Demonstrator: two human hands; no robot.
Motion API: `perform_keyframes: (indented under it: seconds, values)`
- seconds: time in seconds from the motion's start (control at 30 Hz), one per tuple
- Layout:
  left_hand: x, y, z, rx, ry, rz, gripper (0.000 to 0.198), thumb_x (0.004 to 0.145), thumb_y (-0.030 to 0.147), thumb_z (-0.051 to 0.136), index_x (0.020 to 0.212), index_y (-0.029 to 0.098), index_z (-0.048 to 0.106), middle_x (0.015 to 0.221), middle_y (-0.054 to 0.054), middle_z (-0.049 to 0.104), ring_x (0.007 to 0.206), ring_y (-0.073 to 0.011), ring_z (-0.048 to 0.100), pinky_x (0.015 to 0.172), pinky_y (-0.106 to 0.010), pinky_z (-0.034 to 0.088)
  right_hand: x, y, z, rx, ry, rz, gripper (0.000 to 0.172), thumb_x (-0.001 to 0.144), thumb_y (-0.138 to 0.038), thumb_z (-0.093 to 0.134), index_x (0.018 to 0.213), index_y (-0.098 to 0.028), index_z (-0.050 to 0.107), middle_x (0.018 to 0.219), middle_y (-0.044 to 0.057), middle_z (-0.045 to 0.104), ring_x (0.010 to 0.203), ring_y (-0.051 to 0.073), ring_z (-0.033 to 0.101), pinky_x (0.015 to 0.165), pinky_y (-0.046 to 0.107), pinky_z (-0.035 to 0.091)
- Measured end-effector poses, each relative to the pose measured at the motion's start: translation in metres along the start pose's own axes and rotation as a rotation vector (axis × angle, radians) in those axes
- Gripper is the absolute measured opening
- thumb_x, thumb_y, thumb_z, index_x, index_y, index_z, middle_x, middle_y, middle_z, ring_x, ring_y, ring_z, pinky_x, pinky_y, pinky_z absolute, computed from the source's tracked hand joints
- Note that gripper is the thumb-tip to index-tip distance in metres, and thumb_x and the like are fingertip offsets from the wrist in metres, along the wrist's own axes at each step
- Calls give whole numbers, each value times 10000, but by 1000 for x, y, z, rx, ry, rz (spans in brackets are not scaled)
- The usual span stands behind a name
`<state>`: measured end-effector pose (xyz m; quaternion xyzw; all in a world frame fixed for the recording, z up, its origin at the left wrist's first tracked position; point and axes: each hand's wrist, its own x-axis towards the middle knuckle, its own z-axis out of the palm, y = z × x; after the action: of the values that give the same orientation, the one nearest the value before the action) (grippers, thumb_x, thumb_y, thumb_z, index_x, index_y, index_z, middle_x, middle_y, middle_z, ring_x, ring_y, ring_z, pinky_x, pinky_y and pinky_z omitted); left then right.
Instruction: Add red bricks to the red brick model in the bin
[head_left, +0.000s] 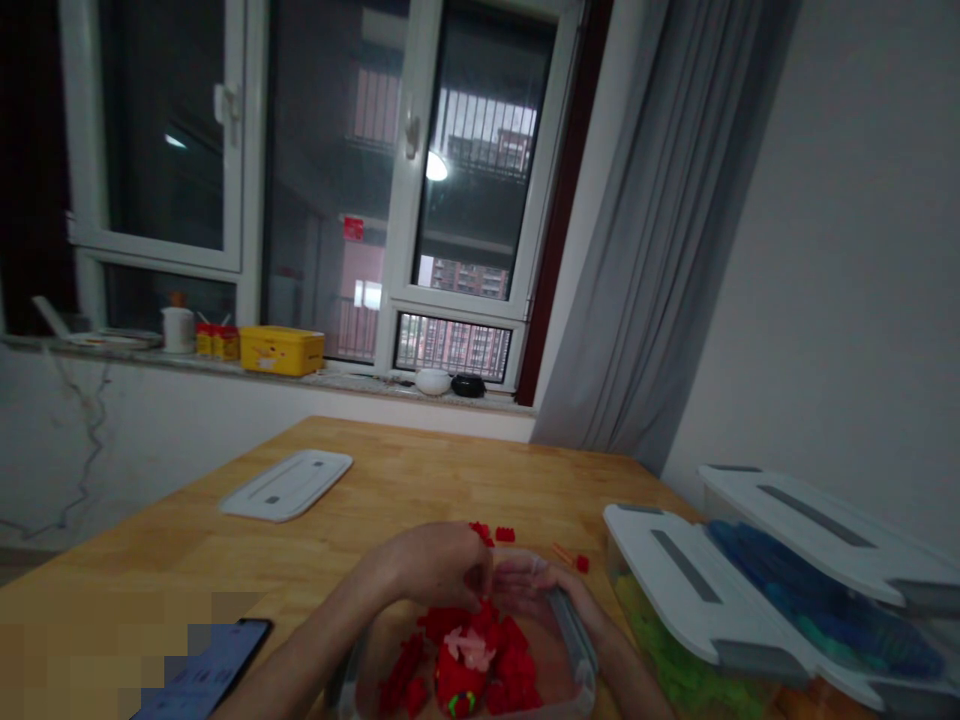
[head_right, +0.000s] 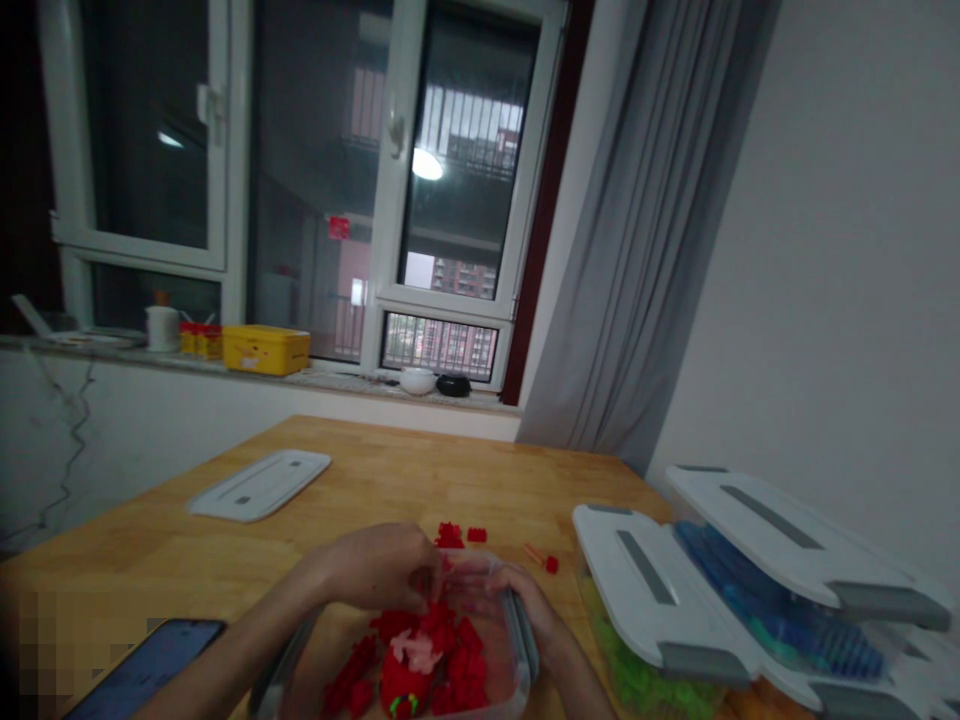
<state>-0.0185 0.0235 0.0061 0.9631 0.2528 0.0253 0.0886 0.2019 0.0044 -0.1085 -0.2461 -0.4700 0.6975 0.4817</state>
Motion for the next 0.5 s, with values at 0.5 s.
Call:
perform_keyframes:
  seconds: [0.5]
  values:
    - [1, -3, -1, -129, 69, 35, 219, 782, 181, 618, 928, 228, 774, 838, -24, 783, 704, -165, 671, 606, -235, 437, 2, 2, -4, -44, 36, -18, 380, 591, -214, 540, 889, -177, 773, 995, 97, 783, 1042, 293, 683, 1045, 463, 435]
